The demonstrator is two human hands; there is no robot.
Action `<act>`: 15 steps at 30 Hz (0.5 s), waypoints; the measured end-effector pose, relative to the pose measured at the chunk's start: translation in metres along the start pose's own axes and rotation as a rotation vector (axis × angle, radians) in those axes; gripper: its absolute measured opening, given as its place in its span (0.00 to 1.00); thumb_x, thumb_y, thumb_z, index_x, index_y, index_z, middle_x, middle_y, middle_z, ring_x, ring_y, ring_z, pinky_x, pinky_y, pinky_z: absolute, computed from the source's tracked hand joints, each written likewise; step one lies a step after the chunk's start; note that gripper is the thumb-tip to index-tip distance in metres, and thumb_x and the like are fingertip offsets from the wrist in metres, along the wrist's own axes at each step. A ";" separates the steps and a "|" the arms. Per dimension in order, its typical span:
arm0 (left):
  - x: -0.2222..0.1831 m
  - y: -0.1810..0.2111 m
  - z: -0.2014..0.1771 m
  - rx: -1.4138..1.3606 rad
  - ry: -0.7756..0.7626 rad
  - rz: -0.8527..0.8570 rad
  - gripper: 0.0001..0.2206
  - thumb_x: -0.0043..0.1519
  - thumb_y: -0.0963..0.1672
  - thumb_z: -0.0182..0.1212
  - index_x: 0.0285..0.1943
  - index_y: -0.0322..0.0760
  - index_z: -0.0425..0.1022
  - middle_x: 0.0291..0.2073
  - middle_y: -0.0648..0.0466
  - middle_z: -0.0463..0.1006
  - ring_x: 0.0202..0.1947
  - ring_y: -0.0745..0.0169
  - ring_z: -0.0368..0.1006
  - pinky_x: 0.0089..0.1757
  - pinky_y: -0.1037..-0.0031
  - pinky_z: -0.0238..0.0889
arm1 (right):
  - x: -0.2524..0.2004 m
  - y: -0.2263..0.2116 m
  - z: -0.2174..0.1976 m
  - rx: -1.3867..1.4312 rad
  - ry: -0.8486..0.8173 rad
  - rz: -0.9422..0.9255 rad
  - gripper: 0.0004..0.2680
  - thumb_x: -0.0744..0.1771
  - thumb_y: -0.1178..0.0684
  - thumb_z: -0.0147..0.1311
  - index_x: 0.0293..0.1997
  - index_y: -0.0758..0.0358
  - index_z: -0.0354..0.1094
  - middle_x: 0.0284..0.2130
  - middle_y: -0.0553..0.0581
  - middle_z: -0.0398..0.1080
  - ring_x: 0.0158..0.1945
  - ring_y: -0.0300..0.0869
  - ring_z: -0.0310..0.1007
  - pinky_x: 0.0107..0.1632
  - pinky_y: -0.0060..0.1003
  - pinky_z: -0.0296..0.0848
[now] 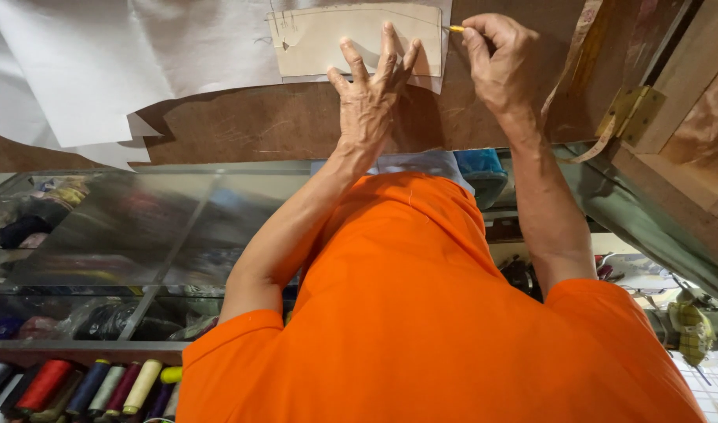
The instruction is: Tracing a garment pattern onto paper using a ruler and pencil, followed by folding and smoothing the paper.
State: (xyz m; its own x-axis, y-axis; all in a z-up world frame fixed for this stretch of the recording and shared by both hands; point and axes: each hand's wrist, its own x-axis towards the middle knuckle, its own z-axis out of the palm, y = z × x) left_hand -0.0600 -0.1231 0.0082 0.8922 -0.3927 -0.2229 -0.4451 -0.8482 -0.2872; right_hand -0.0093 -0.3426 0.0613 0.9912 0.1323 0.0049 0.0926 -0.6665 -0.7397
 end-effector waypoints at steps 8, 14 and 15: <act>0.000 0.002 0.008 -0.001 0.013 -0.007 0.47 0.64 0.45 0.71 0.84 0.66 0.34 0.78 0.46 0.33 0.65 0.16 0.55 0.47 0.35 0.75 | -0.006 0.013 0.014 -0.136 0.038 -0.161 0.03 0.72 0.63 0.58 0.45 0.72 0.78 0.34 0.63 0.77 0.35 0.49 0.76 0.34 0.40 0.72; 0.000 -0.002 -0.005 -0.019 -0.062 0.028 0.46 0.64 0.45 0.69 0.84 0.66 0.35 0.77 0.46 0.33 0.65 0.14 0.54 0.48 0.34 0.75 | -0.012 0.020 0.012 -0.490 -0.109 -0.226 0.07 0.67 0.64 0.55 0.29 0.65 0.65 0.22 0.57 0.63 0.26 0.48 0.62 0.29 0.43 0.59; 0.000 -0.004 -0.007 -0.019 -0.061 0.021 0.46 0.64 0.45 0.69 0.84 0.66 0.35 0.77 0.46 0.33 0.65 0.14 0.54 0.48 0.34 0.75 | -0.004 0.010 0.006 -0.490 -0.109 -0.233 0.07 0.67 0.64 0.55 0.29 0.65 0.65 0.22 0.57 0.63 0.26 0.48 0.62 0.29 0.43 0.59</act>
State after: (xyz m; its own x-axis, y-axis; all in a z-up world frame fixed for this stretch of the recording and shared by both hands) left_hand -0.0575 -0.1217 0.0155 0.8761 -0.3884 -0.2857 -0.4616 -0.8467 -0.2647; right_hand -0.0125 -0.3454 0.0494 0.9260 0.3752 0.0422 0.3675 -0.8703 -0.3279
